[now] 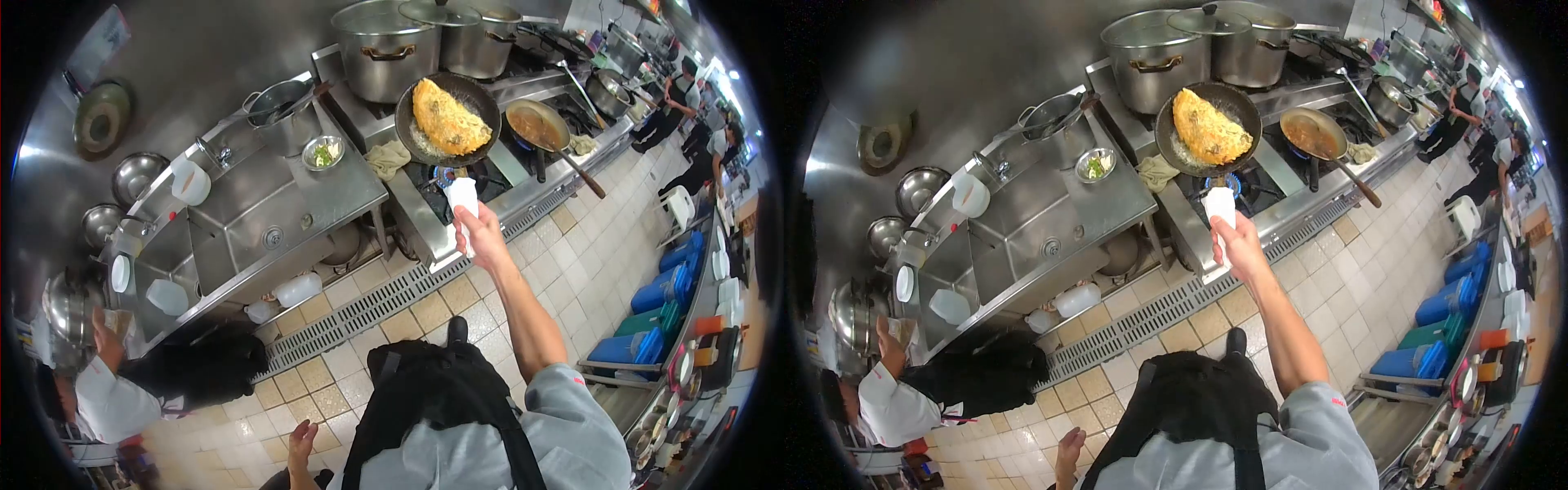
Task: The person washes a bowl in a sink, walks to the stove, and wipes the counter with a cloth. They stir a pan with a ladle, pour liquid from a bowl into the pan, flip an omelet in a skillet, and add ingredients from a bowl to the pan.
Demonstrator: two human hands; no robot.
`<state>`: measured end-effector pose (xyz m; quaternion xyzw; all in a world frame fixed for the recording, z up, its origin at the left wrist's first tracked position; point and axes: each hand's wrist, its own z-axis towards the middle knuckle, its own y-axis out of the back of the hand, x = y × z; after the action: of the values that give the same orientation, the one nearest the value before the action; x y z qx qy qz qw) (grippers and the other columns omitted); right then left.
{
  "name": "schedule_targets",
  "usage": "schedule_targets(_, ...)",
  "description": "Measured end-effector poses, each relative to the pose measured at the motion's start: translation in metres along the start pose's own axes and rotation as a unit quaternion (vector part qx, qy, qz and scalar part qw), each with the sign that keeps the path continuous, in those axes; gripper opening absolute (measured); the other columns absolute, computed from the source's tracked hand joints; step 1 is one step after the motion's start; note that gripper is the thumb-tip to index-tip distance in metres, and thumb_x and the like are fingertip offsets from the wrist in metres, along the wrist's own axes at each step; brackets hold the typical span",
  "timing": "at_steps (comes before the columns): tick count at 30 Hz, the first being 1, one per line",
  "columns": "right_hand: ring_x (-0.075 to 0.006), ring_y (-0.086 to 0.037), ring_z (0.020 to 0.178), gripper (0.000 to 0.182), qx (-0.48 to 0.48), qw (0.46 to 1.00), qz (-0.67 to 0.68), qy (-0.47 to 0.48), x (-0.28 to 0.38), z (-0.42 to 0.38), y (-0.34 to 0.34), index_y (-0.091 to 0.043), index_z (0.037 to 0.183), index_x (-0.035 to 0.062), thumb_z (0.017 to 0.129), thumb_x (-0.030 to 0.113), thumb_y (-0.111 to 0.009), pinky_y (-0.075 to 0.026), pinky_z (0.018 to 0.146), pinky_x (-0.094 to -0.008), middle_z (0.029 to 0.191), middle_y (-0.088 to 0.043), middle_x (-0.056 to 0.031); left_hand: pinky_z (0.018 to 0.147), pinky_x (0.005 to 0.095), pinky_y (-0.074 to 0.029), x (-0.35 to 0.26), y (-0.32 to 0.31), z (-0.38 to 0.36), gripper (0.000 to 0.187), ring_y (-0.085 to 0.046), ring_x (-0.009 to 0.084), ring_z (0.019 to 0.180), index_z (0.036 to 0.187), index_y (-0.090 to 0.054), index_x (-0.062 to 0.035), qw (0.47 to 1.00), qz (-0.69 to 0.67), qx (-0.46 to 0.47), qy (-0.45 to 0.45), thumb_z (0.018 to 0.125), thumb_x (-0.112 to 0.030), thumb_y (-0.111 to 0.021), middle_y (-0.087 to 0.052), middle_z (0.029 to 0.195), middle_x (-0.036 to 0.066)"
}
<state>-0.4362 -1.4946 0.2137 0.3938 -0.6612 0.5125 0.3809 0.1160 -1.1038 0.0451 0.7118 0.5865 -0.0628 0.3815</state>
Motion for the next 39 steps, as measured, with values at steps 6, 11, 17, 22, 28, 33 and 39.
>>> schedule_targets(6,-0.0105,-0.049,0.046,0.013,0.018,0.993,0.065,-0.098,-0.018,-0.015,0.008,-0.055,0.101,0.0088,0.098,0.018,-0.064,-0.038,0.038,-0.0271,0.072,-0.056,-0.0019,0.108,0.0401,-0.043,-0.033,-0.014,0.004,0.068,-0.057,0.0312,0.128,0.141,-0.056,0.0014,0.997,-0.064,0.036,-0.037,0.09,-0.039,-0.076,-0.061,0.136,0.024)
schedule_targets(11,-0.0097,-0.048,0.047,0.013,-0.019,0.991,0.054,-0.123,-0.052,-0.038,0.017,-0.056,0.102,0.0071,0.098,0.017,-0.063,-0.038,0.038,-0.026,0.072,-0.055,-0.0014,0.109,0.0418,-0.042,-0.047,-0.016,0.005,0.072,-0.053,0.0321,0.133,0.145,-0.051,0.0007,0.994,-0.068,0.031,-0.075,0.091,-0.04,-0.075,-0.055,0.143,0.025)
schedule_targets(17,-0.011,-0.048,0.046,0.013,-0.042,0.994,0.001,-0.101,-0.062,-0.065,0.025,-0.057,0.1,0.0054,0.099,0.018,-0.063,-0.039,0.04,-0.0272,0.07,-0.055,-0.0022,0.106,0.0408,-0.046,-0.029,-0.024,-0.006,0.075,-0.05,0.0308,0.137,0.148,-0.048,-0.001,0.999,-0.022,0.033,-0.025,0.09,-0.038,-0.078,-0.053,0.146,0.023)
schedule_targets(22,-0.0111,-0.047,0.045,0.013,-0.057,0.987,0.078,-0.13,-0.062,-0.054,0.028,-0.058,0.102,0.0055,0.098,0.017,-0.063,-0.038,0.039,-0.0276,0.069,-0.054,-0.0021,0.108,0.0396,-0.045,-0.063,-0.042,-0.007,0.074,-0.051,0.0318,0.135,0.148,-0.048,0.0,0.997,0.016,0.07,-0.037,0.091,-0.039,-0.076,-0.052,0.147,0.023)
schedule_targets(28,-0.01,-0.047,0.046,0.012,-0.022,0.985,0.056,-0.162,-0.053,-0.053,0.052,-0.056,0.103,0.0089,0.098,0.016,-0.063,-0.037,0.039,-0.0258,0.071,-0.055,-0.002,0.11,0.0412,-0.042,-0.088,-0.041,-0.01,0.077,-0.045,0.0353,0.14,0.149,-0.044,0.0023,0.997,-0.046,0.024,-0.065,0.092,-0.039,-0.075,-0.047,0.15,0.027)
schedule_targets(33,-0.0108,-0.048,0.045,0.011,-0.026,0.988,0.04,-0.145,-0.036,-0.032,0.082,-0.056,0.102,0.0073,0.098,0.016,-0.063,-0.038,0.039,-0.0261,0.07,-0.056,-0.0014,0.102,0.0435,-0.05,-0.114,-0.062,-0.035,0.08,-0.057,0.0384,0.129,0.148,-0.046,0.0024,0.997,-0.023,-0.001,-0.072,0.089,-0.041,-0.077,-0.051,0.148,0.025)
schedule_targets(39,-0.0102,-0.049,0.045,0.013,-0.016,0.991,-0.022,-0.128,-0.032,-0.009,0.116,-0.057,0.101,0.006,0.098,0.016,-0.063,-0.038,0.038,-0.0265,0.068,-0.055,-0.0013,0.095,0.043,-0.054,-0.069,-0.103,-0.028,0.085,-0.062,0.0408,0.12,0.146,-0.05,-0.0004,0.984,0.165,-0.009,-0.068,0.082,-0.047,-0.082,-0.06,0.137,0.026)
